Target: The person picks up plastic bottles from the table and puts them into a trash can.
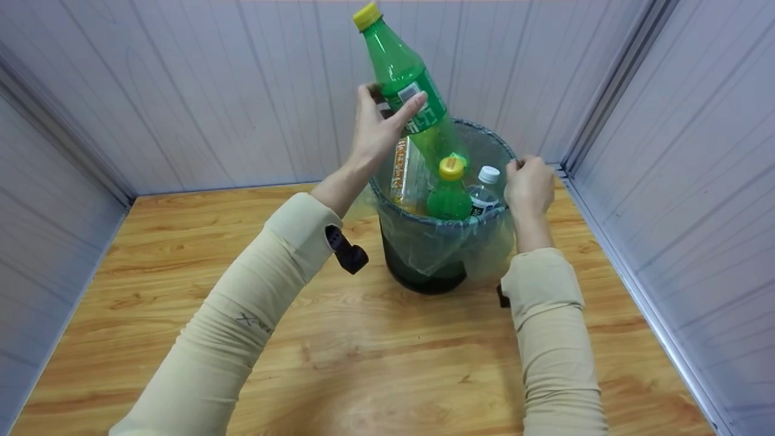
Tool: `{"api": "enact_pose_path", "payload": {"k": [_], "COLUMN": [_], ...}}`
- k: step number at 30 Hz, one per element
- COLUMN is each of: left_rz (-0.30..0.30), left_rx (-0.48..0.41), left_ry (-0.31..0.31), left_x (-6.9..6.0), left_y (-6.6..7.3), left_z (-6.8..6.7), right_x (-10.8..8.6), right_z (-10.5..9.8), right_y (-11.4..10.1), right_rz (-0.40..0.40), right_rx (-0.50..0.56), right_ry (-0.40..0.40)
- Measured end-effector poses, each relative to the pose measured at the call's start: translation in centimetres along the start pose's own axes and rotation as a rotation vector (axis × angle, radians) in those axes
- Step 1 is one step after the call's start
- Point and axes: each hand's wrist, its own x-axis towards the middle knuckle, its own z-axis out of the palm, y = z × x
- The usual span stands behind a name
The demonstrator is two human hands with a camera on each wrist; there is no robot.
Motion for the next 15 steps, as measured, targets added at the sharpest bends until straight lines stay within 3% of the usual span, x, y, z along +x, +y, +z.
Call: {"api": "enact_pose_path", "payload": {"k": [7, 15], "left_rz": [-0.110, -0.222], "left_rx": [0.038, 0.167], "left_ry": [-0.052, -0.147], "left_x": [-0.1, -0.2], "left_y": [-0.8, -1.2], "left_z": [0.4, 0.5], "right_x": [0.2, 0.1], "right_z": [0.0, -0.1], "right_y": [0.1, 0.2], "right_rz": [0.006, -0.032], "right_rx": [0.000, 0.004], "right_ry": [0.000, 0.036]}}
